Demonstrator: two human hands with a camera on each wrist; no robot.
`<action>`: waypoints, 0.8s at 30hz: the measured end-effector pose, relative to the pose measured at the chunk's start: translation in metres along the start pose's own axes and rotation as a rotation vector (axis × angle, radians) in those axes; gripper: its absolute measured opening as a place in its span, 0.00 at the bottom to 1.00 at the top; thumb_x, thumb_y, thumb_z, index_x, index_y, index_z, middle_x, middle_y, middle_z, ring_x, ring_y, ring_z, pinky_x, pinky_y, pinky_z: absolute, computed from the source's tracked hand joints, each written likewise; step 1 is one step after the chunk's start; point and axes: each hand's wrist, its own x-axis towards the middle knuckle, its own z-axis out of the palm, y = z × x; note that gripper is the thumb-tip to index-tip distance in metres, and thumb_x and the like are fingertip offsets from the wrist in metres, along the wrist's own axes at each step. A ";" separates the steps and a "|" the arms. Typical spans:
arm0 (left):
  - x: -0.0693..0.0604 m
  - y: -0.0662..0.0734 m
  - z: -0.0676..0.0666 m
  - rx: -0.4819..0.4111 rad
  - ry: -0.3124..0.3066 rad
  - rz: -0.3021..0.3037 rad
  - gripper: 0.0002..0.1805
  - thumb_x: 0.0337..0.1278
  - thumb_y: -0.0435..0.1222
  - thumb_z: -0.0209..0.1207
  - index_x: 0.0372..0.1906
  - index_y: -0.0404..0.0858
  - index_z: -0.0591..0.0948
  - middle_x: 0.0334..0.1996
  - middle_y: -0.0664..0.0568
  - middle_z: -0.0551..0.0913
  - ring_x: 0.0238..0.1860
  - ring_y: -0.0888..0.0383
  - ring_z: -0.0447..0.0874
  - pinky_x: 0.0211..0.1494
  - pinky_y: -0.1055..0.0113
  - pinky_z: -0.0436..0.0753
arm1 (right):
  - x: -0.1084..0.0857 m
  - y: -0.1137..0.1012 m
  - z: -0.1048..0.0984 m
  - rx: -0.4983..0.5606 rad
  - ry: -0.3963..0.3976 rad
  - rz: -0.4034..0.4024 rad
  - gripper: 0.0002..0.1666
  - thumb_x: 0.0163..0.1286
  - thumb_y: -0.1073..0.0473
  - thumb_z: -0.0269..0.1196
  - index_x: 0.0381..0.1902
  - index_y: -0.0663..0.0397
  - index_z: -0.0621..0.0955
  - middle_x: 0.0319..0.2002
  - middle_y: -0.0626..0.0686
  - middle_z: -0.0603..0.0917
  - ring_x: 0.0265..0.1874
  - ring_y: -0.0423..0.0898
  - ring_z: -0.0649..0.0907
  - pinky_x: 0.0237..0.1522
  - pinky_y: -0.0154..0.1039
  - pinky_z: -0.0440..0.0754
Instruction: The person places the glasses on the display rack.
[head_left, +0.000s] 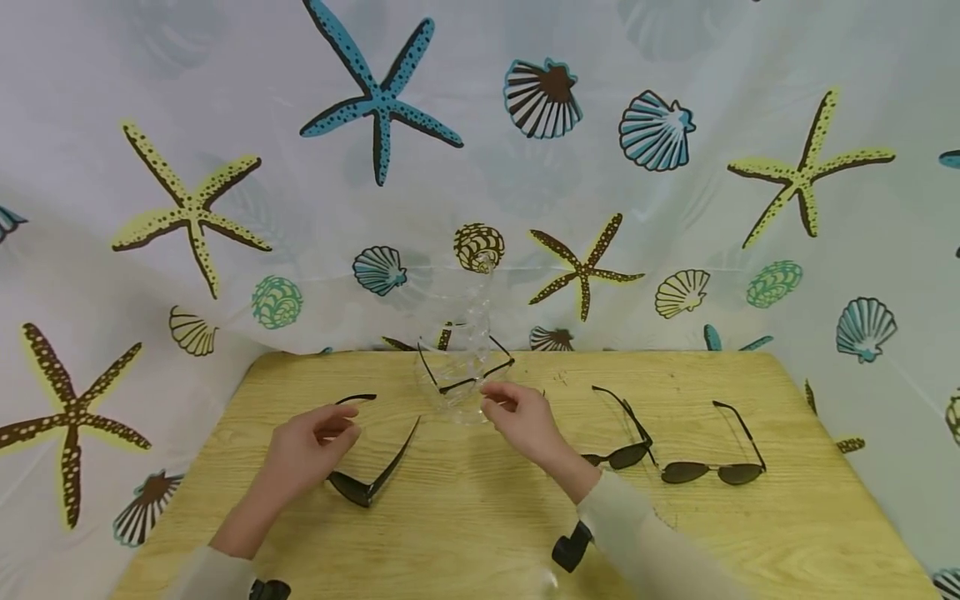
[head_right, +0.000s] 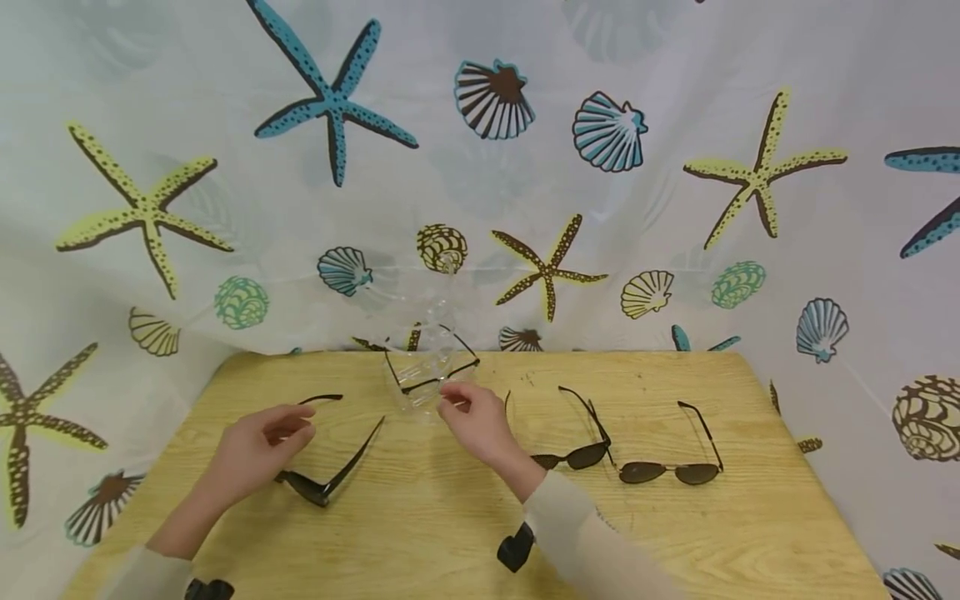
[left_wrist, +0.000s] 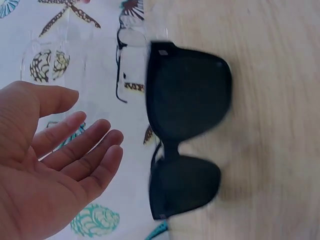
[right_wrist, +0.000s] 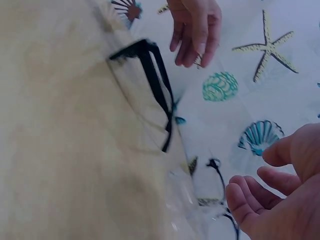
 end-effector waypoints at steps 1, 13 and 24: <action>-0.002 -0.004 -0.002 0.016 0.005 -0.004 0.18 0.74 0.39 0.65 0.61 0.36 0.85 0.48 0.43 0.92 0.49 0.46 0.91 0.46 0.66 0.88 | -0.003 0.002 0.006 0.011 -0.015 0.002 0.19 0.80 0.59 0.61 0.64 0.59 0.84 0.52 0.60 0.88 0.44 0.53 0.89 0.42 0.38 0.88; -0.015 -0.053 -0.015 0.084 0.075 -0.096 0.24 0.78 0.44 0.59 0.67 0.31 0.80 0.60 0.30 0.85 0.60 0.33 0.85 0.53 0.42 0.87 | -0.037 0.011 0.072 0.142 -0.184 0.010 0.20 0.80 0.57 0.62 0.65 0.55 0.83 0.49 0.58 0.88 0.41 0.54 0.88 0.35 0.31 0.83; -0.017 -0.081 -0.017 0.108 0.067 -0.171 0.28 0.80 0.45 0.56 0.71 0.28 0.76 0.59 0.25 0.83 0.58 0.29 0.85 0.54 0.39 0.86 | -0.044 0.006 0.105 0.182 -0.216 0.002 0.21 0.79 0.59 0.63 0.67 0.54 0.83 0.49 0.57 0.88 0.37 0.44 0.89 0.34 0.28 0.82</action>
